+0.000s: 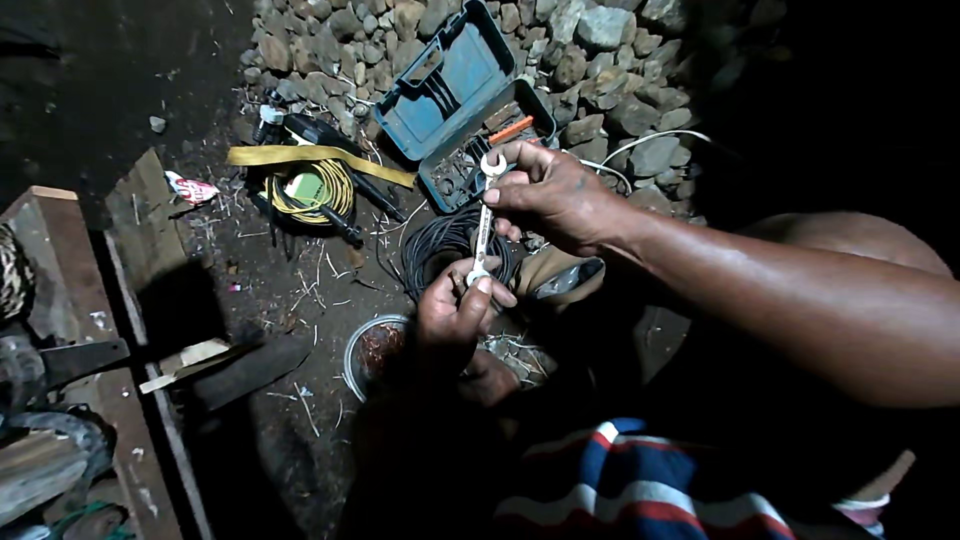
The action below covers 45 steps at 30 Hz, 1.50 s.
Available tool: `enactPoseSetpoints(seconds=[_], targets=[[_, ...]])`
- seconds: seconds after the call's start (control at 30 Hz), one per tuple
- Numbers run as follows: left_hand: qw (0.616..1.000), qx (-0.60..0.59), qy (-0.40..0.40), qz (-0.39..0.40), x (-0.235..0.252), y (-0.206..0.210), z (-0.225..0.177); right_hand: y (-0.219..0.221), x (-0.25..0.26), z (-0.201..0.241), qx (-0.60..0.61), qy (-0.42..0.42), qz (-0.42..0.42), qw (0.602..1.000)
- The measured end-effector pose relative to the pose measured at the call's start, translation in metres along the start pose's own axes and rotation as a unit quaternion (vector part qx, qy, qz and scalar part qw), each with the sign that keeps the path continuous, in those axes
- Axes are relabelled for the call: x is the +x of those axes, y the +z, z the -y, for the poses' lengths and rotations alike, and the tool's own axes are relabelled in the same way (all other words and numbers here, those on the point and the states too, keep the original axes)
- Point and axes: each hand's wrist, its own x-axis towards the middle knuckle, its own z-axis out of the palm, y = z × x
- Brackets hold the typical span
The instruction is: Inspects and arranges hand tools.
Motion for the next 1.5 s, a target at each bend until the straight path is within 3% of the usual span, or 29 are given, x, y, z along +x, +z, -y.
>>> enactPoseSetpoints(seconds=[0.2,0.4,0.63,0.9,1.5], targets=[[1.0,0.004,0.024,-0.019,0.0,-0.004,-0.002,0.0,0.0,0.0,-0.014,-0.006,-0.011,1.0],[0.991,0.029,0.082,-0.098,0.004,-0.017,-0.002,0.0,-0.002,0.002,-0.028,0.0,-0.016,0.999],[0.973,-0.06,0.138,-0.174,0.02,-0.045,-0.012,0.002,-0.009,-0.004,-0.123,0.009,0.078,0.989],[0.978,-0.136,0.107,-0.119,0.013,-0.046,-0.014,0.009,-0.02,-0.016,-0.193,0.028,0.14,0.971],[0.98,-0.131,0.091,-0.118,0.014,-0.043,-0.013,0.018,-0.028,-0.03,-0.14,0.078,0.213,0.964]])
